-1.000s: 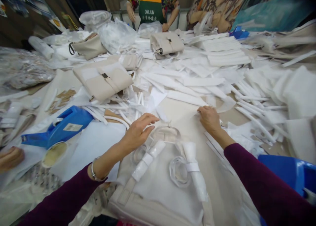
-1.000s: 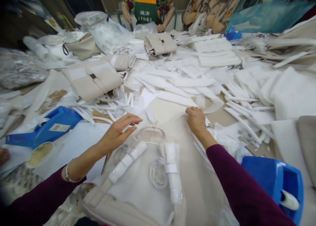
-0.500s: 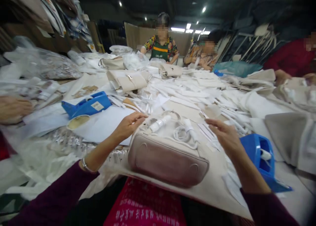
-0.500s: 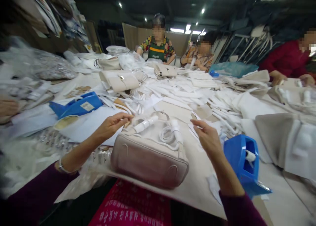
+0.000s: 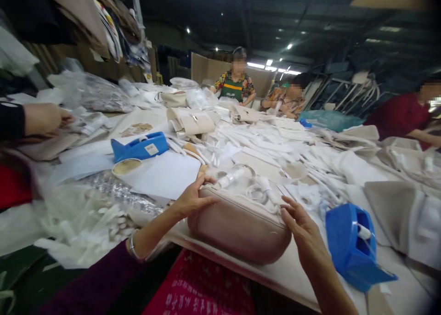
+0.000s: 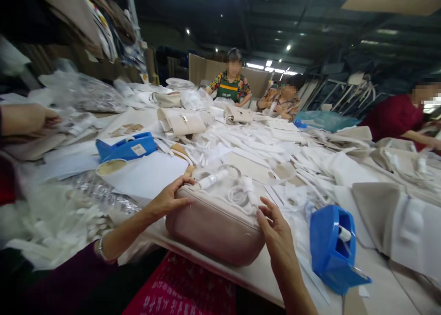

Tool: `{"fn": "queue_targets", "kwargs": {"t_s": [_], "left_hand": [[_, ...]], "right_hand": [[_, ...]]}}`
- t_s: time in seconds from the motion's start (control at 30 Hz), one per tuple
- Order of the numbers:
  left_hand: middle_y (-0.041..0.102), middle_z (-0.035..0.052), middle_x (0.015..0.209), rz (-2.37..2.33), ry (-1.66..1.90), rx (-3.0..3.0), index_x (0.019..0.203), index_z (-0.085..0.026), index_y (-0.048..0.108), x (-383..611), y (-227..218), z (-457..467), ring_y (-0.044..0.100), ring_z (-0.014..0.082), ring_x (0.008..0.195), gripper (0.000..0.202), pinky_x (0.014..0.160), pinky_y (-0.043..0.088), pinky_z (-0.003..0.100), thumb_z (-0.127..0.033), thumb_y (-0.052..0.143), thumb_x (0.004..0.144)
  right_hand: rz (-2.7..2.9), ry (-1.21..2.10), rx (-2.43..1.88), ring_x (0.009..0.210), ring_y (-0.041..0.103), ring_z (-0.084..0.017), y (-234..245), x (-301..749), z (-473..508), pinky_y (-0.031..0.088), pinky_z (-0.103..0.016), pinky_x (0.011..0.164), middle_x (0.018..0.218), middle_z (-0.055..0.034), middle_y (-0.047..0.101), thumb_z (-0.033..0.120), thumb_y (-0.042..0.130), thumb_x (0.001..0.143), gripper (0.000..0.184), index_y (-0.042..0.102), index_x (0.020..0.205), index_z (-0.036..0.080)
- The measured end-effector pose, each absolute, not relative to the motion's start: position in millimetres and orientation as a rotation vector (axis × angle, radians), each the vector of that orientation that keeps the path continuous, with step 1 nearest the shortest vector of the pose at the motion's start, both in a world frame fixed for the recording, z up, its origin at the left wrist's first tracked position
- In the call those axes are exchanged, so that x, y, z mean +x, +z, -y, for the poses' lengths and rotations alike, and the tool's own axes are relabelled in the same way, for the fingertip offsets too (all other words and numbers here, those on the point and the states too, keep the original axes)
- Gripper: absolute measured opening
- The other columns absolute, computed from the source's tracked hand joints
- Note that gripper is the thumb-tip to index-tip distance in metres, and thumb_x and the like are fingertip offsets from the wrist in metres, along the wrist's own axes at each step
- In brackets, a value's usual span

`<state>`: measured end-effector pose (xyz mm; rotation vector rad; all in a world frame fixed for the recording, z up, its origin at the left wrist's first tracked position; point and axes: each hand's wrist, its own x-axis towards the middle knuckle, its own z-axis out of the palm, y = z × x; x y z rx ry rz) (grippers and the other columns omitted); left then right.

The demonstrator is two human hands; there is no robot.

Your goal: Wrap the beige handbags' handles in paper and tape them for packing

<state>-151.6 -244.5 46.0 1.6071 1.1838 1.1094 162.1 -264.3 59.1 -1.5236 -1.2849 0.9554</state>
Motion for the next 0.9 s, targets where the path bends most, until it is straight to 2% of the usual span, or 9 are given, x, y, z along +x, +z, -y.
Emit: {"fn": "queue_targets", "kwargs": {"t_s": [0.1,0.23,0.33,0.5,0.57,0.63,0.7,0.8,0.9], "left_hand": [[0.058,0.0023,0.110,-1.224,1.045,1.653,0.115,-0.020,0.053,-149,47,242,0.055,0.0218,0.100,0.059,0.090,0.042,0.029,-0.043,0.077,0.067],[0.056,0.0026,0.115,-1.266,1.044,1.642,0.119,-0.021,0.050,-146,46,240,0.055,0.0215,0.102,0.060,0.092,0.041,0.028,-0.041,0.077,0.068],[0.057,0.0022,0.116,-1.304,1.058,1.646,0.117,-0.022,0.050,-142,42,240,0.055,0.0212,0.104,0.056,0.094,0.040,0.028,-0.041,0.074,0.071],[0.056,0.0037,0.121,-1.399,1.110,1.738,0.115,-0.023,0.048,-147,34,241,0.054,0.0234,0.110,0.051,0.097,0.041,0.031,-0.046,0.068,0.075],[0.055,0.0038,0.126,-1.443,1.058,1.893,0.117,-0.025,0.051,-151,34,239,0.053,0.0261,0.113,0.049,0.099,0.039,0.035,-0.049,0.065,0.076],[0.052,0.0048,0.135,-1.492,1.072,2.144,0.116,-0.027,0.058,-150,39,234,0.047,0.0316,0.122,0.046,0.105,0.032,0.044,-0.050,0.064,0.077],[0.052,0.0037,0.137,-1.415,1.141,2.391,0.114,-0.030,0.064,-137,49,226,0.041,0.0326,0.127,0.036,0.109,0.024,0.049,-0.045,0.059,0.081],[0.065,0.0013,0.120,-1.051,0.973,2.544,0.106,-0.032,0.070,-96,72,214,0.052,0.0233,0.115,0.032,0.105,0.032,0.036,-0.034,0.043,0.090],[0.069,0.0023,0.106,-0.863,0.646,2.515,0.099,-0.028,0.073,-49,90,203,0.061,0.0187,0.097,0.037,0.087,0.042,0.026,-0.028,0.037,0.091]], "right_hand": [[1.267,0.970,-1.522,0.102,0.058,-0.025,56,164,264,0.041,-0.040,0.092,0.111,-0.0080,0.062,0.062,0.062,0.076,0.067,0.052,0.131,0.025],[1.238,1.123,-1.414,0.113,0.056,-0.026,56,161,265,0.039,-0.041,0.099,0.114,-0.0087,0.064,0.057,0.063,0.079,0.068,0.046,0.138,0.028],[1.163,1.325,-1.211,0.116,0.055,-0.026,57,156,265,0.042,-0.041,0.097,0.120,-0.0095,0.064,0.048,0.070,0.077,0.072,0.042,0.140,0.030],[1.034,1.379,-1.046,0.109,0.059,-0.024,53,153,259,0.046,-0.037,0.091,0.121,-0.0083,0.063,0.034,0.075,0.073,0.065,0.049,0.132,0.028],[1.031,1.357,-1.031,0.104,0.060,-0.022,53,152,257,0.046,-0.034,0.088,0.115,-0.0068,0.065,0.030,0.076,0.071,0.061,0.053,0.127,0.026],[1.032,1.319,-1.037,0.096,0.061,-0.020,54,151,256,0.046,-0.031,0.084,0.105,-0.0045,0.067,0.025,0.074,0.069,0.056,0.055,0.122,0.024],[1.026,1.254,-1.056,0.088,0.061,-0.017,56,147,256,0.045,-0.028,0.081,0.096,-0.0022,0.068,0.020,0.071,0.070,0.051,0.057,0.118,0.023],[1.019,1.140,-1.068,0.083,0.060,-0.015,59,139,254,0.045,-0.027,0.078,0.089,-0.0005,0.068,0.018,0.067,0.071,0.043,0.059,0.114,0.022],[1.009,1.057,-1.049,0.079,0.061,-0.015,63,133,254,0.046,-0.028,0.079,0.086,0.0007,0.068,0.018,0.066,0.071,0.040,0.061,0.111,0.021]]}}
